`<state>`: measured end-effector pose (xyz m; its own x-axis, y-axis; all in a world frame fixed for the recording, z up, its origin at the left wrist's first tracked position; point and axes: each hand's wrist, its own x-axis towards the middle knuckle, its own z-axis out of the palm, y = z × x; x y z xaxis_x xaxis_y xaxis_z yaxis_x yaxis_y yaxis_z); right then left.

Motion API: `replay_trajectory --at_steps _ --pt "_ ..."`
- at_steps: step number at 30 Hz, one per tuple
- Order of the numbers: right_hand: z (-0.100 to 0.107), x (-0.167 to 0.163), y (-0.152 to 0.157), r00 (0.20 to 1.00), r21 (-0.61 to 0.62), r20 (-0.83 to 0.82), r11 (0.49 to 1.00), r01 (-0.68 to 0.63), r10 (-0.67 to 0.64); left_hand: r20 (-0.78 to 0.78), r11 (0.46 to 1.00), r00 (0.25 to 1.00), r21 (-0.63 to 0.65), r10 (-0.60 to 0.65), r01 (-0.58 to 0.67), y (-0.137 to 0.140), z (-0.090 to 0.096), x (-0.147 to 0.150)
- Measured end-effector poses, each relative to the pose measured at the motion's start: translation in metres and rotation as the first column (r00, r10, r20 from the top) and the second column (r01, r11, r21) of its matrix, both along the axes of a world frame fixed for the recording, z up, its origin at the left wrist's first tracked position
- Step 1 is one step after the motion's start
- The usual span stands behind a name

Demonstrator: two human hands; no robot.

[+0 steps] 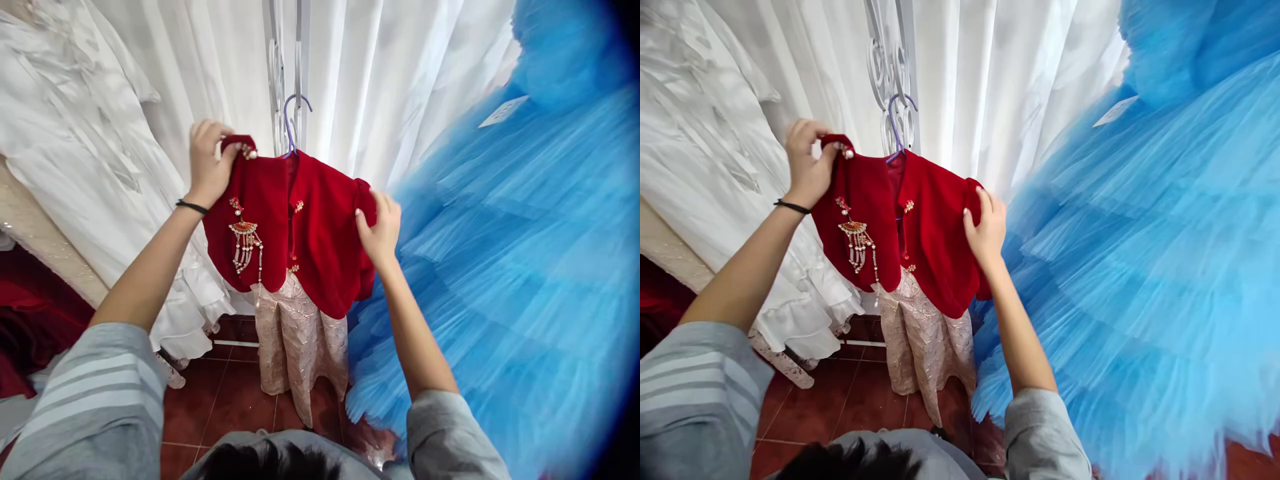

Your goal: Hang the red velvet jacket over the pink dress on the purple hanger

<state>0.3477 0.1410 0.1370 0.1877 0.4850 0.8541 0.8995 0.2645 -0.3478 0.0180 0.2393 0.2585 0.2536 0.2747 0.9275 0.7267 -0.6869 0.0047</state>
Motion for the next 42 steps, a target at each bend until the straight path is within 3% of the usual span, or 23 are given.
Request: replay_trajectory --at_steps 2,4,7,8,10,11,12,14,16,18,19,20,22,24,25,27,29,32,34,36,40,42 --pt "0.014 0.019 0.029 0.991 0.005 0.125 0.999 -0.044 0.043 0.000 0.994 0.996 -0.060 -0.093 0.093 0.004 -0.006 0.020" --pt "0.025 0.030 0.048 0.969 -0.073 0.178 0.984 -0.163 0.174 -0.036 0.981 0.990 -0.145 -0.136 0.130 0.007 -0.024 0.034" --pt "0.042 0.037 0.053 0.939 -0.216 0.069 0.924 -0.316 0.338 0.021 0.966 0.993 -0.229 -0.114 0.116 0.013 -0.047 0.030" --pt "0.048 0.040 0.049 0.921 -0.280 -0.007 0.883 -0.377 0.391 0.058 0.963 0.992 -0.240 -0.113 0.123 0.016 -0.049 0.024" --pt "0.058 0.046 0.041 0.840 -0.394 -0.225 0.743 -0.542 0.493 0.170 0.965 0.976 -0.202 -0.136 0.169 0.022 -0.040 0.011" --pt "0.062 0.049 0.038 0.781 -0.398 -0.355 0.672 -0.624 0.514 0.238 0.969 0.958 -0.152 -0.157 0.197 0.025 -0.032 0.005" --pt "0.064 0.052 0.037 0.723 -0.362 -0.480 0.638 -0.680 0.497 0.298 0.971 0.937 -0.094 -0.181 0.218 0.027 -0.022 0.001" --pt "0.066 0.055 0.039 0.652 -0.279 -0.655 0.680 -0.678 0.382 0.332 0.972 0.922 -0.054 -0.200 0.231 0.029 -0.007 0.000" --pt "0.066 0.056 0.041 0.664 -0.341 -0.708 0.708 -0.618 0.239 0.202 0.964 0.966 -0.180 -0.159 0.196 0.028 -0.001 0.004" --pt "0.068 0.054 0.038 0.777 -0.522 -0.615 0.668 -0.530 0.136 -0.027 0.925 0.994 -0.370 -0.105 0.088 0.025 -0.005 0.012" --pt "0.068 0.051 0.033 0.859 -0.586 -0.503 0.691 -0.423 0.100 -0.117 0.901 0.989 -0.433 -0.086 0.027 0.022 -0.010 0.016" --pt "0.068 0.045 0.026 0.932 -0.588 -0.360 0.764 -0.267 0.049 -0.169 0.888 0.983 -0.460 -0.071 -0.015 0.018 -0.015 0.019" --pt "0.060 0.025 0.005 0.990 -0.387 -0.078 0.919 0.080 -0.119 -0.190 0.916 0.981 -0.399 -0.040 -0.040 0.008 -0.026 0.024" --pt "0.040 -0.005 -0.015 0.964 -0.194 0.077 0.944 0.265 -0.255 -0.245 0.970 0.968 -0.243 -0.051 -0.011 -0.003 -0.037 0.028" --pt "0.027 -0.022 -0.022 0.955 -0.200 0.123 0.935 0.292 -0.271 -0.326 0.985 0.943 -0.172 -0.072 0.016 -0.009 -0.042 0.031" --pt "0.001 -0.052 -0.026 0.950 -0.344 0.200 0.891 0.298 -0.240 -0.530 0.993 0.842 -0.108 -0.101 0.050 -0.016 -0.053 0.036" --pt "-0.018 -0.069 -0.018 0.951 -0.471 0.237 0.833 0.292 -0.199 -0.681 0.995 0.728 -0.098 -0.075 0.010 -0.018 -0.061 0.042" --pt "-0.029 -0.073 0.001 0.955 -0.542 0.254 0.795 0.273 -0.154 -0.778 0.997 0.629 -0.048 0.005 -0.068 -0.019 -0.062 0.047" --pt "-0.032 -0.071 0.005 0.960 -0.539 0.233 0.801 0.261 -0.156 -0.801 0.999 0.599 -0.024 0.008 -0.046 -0.026 -0.055 0.048" --pt "-0.044 -0.076 0.000 0.975 -0.489 0.167 0.846 0.212 -0.148 -0.786 1.000 0.618 -0.005 -0.006 0.003 -0.037 -0.044 0.049" --pt "-0.092 -0.106 -0.012 0.999 -0.264 0.006 0.964 -0.030 0.032 -0.554 0.998 0.832 0.037 -0.020 0.049 -0.054 -0.030 0.065" --pt "-0.113 -0.118 -0.005 0.993 -0.153 -0.112 0.986 -0.061 0.044 -0.515 1.000 0.857 0.007 -0.010 0.017 -0.052 -0.031 0.078"
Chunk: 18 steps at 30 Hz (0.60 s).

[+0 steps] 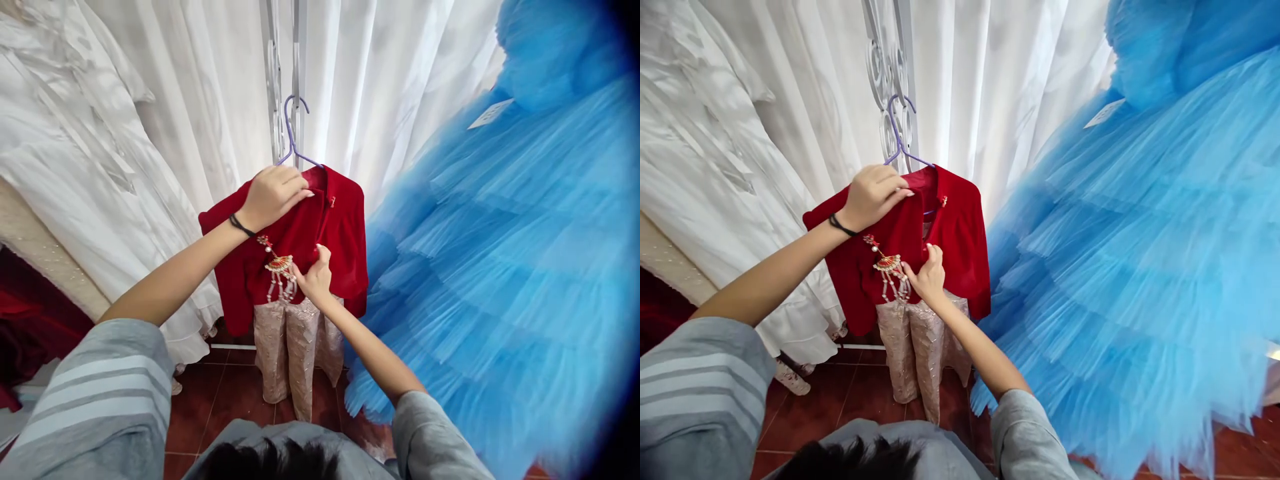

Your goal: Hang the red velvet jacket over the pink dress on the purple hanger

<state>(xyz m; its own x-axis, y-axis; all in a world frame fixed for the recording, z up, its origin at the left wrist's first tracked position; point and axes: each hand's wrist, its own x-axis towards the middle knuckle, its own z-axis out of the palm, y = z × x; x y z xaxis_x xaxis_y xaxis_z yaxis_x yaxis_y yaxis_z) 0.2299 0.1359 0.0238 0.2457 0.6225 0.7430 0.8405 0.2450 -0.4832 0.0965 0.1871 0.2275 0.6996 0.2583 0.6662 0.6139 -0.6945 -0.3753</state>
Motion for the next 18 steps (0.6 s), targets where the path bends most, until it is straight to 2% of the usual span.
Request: replay_trajectory --at_steps 2,4,7,9,12,14,16,18 --pt "-0.008 -0.001 0.014 0.985 0.049 -0.170 0.997 0.051 -0.042 -0.125 0.995 0.990 -0.067 0.067 -0.076 0.007 -0.005 0.011" --pt "-0.001 0.009 0.026 0.956 0.054 -0.293 0.998 0.044 -0.026 -0.253 0.982 0.960 -0.107 0.122 -0.153 0.015 -0.011 0.016" --pt "0.027 0.027 0.025 0.923 0.027 -0.372 0.996 -0.090 0.093 -0.269 0.975 0.951 -0.114 0.153 -0.189 0.021 -0.018 0.012" --pt "0.053 0.027 0.005 0.890 0.061 -0.431 0.989 -0.135 0.148 -0.236 0.972 0.960 -0.141 0.154 -0.190 0.021 -0.019 0.008" --pt "0.087 -0.002 -0.036 0.883 0.196 -0.416 0.970 -0.144 0.215 -0.148 0.960 0.980 -0.226 0.131 -0.163 0.023 -0.015 0.004" --pt "0.100 -0.033 -0.045 0.905 0.207 -0.320 0.953 -0.223 0.281 -0.030 0.950 0.993 -0.288 0.113 -0.117 0.029 -0.011 0.002" --pt "0.099 -0.063 -0.029 0.907 0.127 -0.233 0.936 -0.329 0.351 0.076 0.936 0.993 -0.348 0.085 -0.054 0.035 -0.009 -0.001" --pt "0.088 -0.082 0.003 0.905 0.015 -0.203 0.926 -0.378 0.373 0.099 0.917 0.994 -0.398 0.036 0.007 0.041 -0.009 -0.004"
